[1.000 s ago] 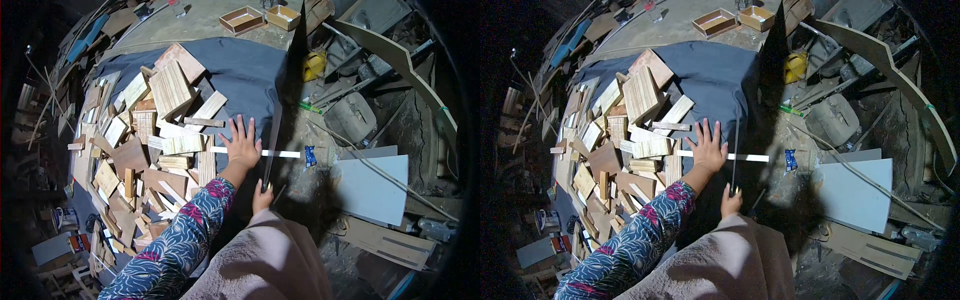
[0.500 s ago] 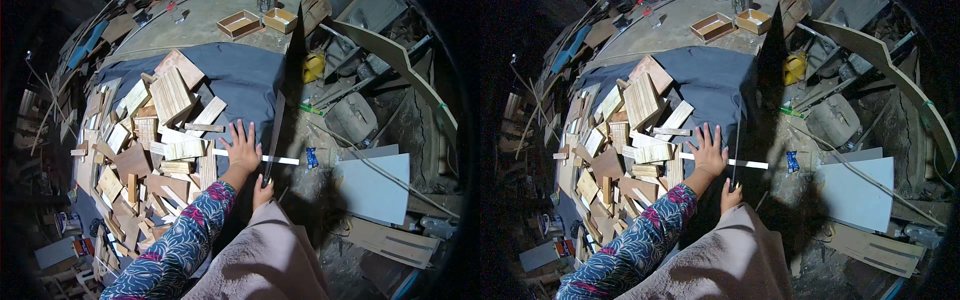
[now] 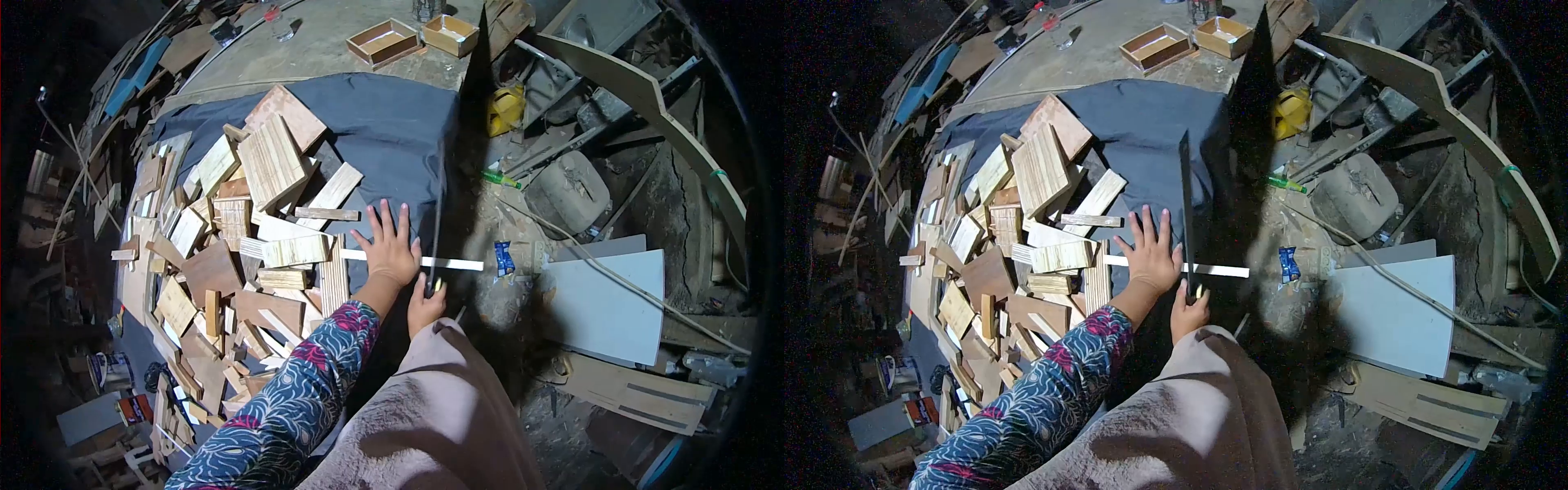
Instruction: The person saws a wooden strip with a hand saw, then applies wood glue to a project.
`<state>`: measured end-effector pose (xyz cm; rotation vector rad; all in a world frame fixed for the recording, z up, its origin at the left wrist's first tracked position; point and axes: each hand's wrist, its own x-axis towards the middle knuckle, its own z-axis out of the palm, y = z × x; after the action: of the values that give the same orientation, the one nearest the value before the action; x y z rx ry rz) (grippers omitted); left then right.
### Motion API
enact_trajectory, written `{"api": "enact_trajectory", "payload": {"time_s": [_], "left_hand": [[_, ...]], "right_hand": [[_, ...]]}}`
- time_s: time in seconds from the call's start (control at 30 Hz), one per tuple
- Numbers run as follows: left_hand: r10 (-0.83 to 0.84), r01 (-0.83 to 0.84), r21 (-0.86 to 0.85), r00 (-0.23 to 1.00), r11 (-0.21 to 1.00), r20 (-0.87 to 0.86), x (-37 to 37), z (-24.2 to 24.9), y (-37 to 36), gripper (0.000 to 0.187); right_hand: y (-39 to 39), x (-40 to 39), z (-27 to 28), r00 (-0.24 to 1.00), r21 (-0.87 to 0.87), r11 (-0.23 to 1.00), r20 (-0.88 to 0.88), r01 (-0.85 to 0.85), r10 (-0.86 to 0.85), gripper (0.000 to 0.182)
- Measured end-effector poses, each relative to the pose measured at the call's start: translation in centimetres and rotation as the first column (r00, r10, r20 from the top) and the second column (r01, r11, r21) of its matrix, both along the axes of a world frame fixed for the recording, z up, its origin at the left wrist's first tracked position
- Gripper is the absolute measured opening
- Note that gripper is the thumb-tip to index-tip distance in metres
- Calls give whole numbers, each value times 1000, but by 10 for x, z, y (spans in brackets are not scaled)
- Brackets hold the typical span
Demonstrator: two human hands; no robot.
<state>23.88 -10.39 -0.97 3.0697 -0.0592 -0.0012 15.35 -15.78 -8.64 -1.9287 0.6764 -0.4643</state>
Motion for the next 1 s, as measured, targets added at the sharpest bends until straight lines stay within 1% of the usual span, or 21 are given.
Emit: {"api": "enact_trajectory", "payload": {"time_s": [0.07, 0.1, 0.13, 0.17, 0.2, 0.27, 0.3, 0.33, 0.37, 0.4, 0.47, 0.5, 0.53, 0.6, 0.63, 0.67, 0.73, 0.77, 0.8, 0.87, 1.0], "left_hand": [[-12, 12, -1, 1000, 1000, 16, 1, 0, 0, 65], [-15, 14, 15, 999, 1000, 37, 1, -3, 1, 64], [-17, 17, 15, 999, 1000, 31, -1, -4, 2, 64], [-22, 21, 7, 999, 1000, 35, 0, -5, 2, 64], [-25, 25, -2, 999, 1000, 40, 1, -5, 2, 63], [-29, 29, -10, 999, 1000, 23, 1, -1, 3, 63], [-30, 31, -10, 999, 999, 31, 1, -2, 3, 63], [-32, 32, -10, 999, 999, 39, 1, -3, 2, 63], [-28, 28, 5, 999, 1000, 34, 1, -3, 2, 64], [-29, 29, 6, 999, 1000, 34, 1, -3, 2, 64], [-22, 21, 18, 1000, 1000, 18, 1, -2, 1, 63], [-25, 25, 25, 1000, 999, 17, 1, -2, 1, 63], [-23, 23, 27, 1000, 999, 17, 1, -2, 0, 64], [-22, 21, 38, 1000, 999, 19, 2, -1, 0, 64], [-18, 17, 41, 1000, 999, 11, 2, -1, 0, 64], [-12, 12, 43, 1000, 999, 3, 2, -1, -1, 64], [-10, 10, 52, 1000, 999, 1, 2, -1, -1, 64], [-10, 10, 56, 1000, 998, 2, 2, -1, -1, 64], [-13, 13, 59, 1000, 998, -3, 1, -2, -2, 64], [-13, 12, 35, 1000, 999, 28, 2, -1, -2, 61], [-16, 15, 31, 999, 999, 35, 2, -3, -1, 61]], "right_hand": [[-4, 11, 25, 988, 174, 983, 132, 52, -75, 33], [-11, 10, 41, 984, 118, 987, 128, 110, -125, 31], [-19, 10, 49, 962, 209, 958, 148, 196, -229, 30], [-36, 10, 59, 953, 249, 944, 161, 214, -258, 30], [-53, 12, 56, 928, 320, 924, 235, 208, -290, 31], [-92, 15, 26, 950, 179, 953, 154, 245, -273, 27], [-105, 18, 27, 950, 175, 953, 152, 247, -274, 27], [-118, 25, 30, 973, 430, 879, 0, 208, -230, 22], [-125, 31, 33, 981, 655, 730, -133, 195, -143, 19], [-129, 35, 32, 981, 656, 729, -133, 195, -144, 19], [-131, 43, 24, 997, 857, 511, -77, 61, 10, 19], [-129, 45, 22, 998, 891, 451, -62, 48, 16, 20], [-129, 45, 20, 998, 894, 444, -63, 50, 14, 20], [-130, 45, 18, 997, 934, 348, -78, 79, -17, 21], [-133, 43, 17, 997, 958, 277, -71, 68, 2, 21], [-133, 43, 16, 997, 960, 271, -73, 70, 3, 21], [-134, 42, 28, 997, 969, 242, 42, -56, 61, 21], [-135, 41, 20, 993, 960, 272, 37, -66, 111, 18], [-134, 41, 17, 994, 961, 269, 33, -61, 109, 18], [-132, 44, 11, 991, 949, 310, 14, -56, 134, 16], [-127, 51, -11, 994, 965, 261, 7, -36, 113, 13]]}}
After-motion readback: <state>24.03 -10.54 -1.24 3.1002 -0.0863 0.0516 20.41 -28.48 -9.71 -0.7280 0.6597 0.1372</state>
